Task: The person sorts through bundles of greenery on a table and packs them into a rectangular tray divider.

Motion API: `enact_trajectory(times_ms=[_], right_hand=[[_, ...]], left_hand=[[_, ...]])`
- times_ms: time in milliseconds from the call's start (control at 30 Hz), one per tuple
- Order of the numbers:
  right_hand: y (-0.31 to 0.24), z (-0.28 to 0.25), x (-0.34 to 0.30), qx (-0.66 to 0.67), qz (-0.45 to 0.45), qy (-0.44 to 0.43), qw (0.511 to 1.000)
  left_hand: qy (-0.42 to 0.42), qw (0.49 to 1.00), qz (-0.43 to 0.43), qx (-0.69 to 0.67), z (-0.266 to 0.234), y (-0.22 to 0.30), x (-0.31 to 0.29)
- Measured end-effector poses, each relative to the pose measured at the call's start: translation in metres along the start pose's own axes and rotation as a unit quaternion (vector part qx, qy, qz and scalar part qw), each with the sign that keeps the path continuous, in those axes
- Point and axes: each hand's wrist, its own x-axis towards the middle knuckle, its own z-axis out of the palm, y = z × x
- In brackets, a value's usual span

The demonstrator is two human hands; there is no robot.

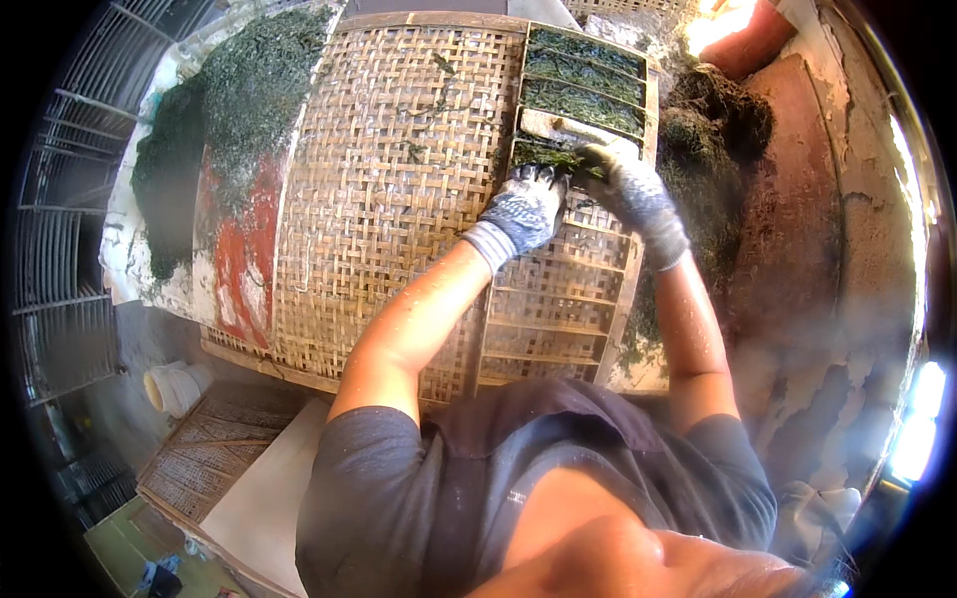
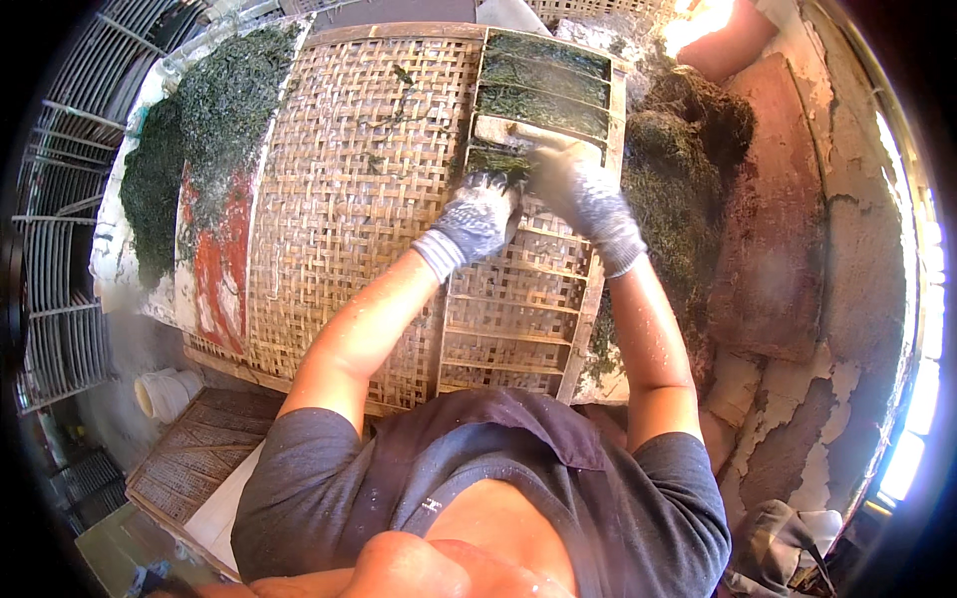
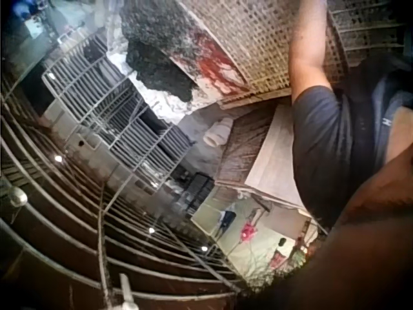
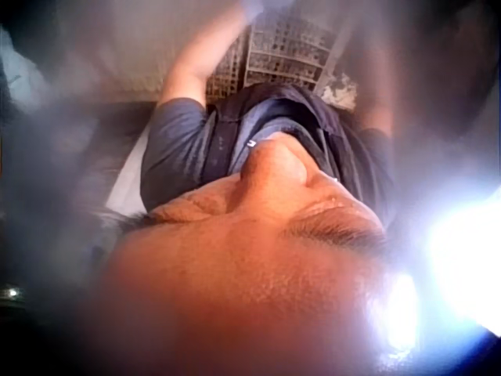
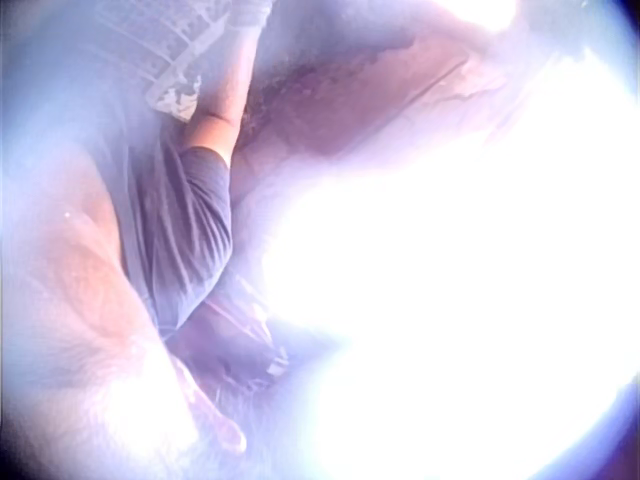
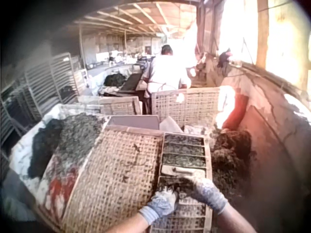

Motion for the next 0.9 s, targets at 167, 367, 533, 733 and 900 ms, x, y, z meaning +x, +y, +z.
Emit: enact_trajectory(times_ms=[167, 367, 533, 733, 900], right_hand=[[-0.002, 0.023, -0.002, 0.065, 0.017, 0.101, 0.993], [0.032, 0.054, -0.033, -0.022, -0.161, 0.090, 0.983], [0.049, -0.014, -0.039, 0.275, 0.041, -0.089, 0.957], [0.068, 0.019, -0.022, 0.127, -0.143, -0.141, 0.971], [0.090, 0.057, -0.024, 0.522, 0.088, -0.073, 0.845]], left_hand=[[0.066, 0.993, 0.073, 0.073, -0.015, 0.015, -0.006], [-0.009, 0.983, -0.031, 0.183, -0.002, -0.006, -0.009], [0.120, 0.986, -0.005, 0.116, -0.017, -0.001, -0.010], [0.041, 0.989, -0.055, 0.132, 0.008, -0.004, -0.008], [0.111, 0.981, -0.035, 0.154, 0.000, 0.008, 0.000]])
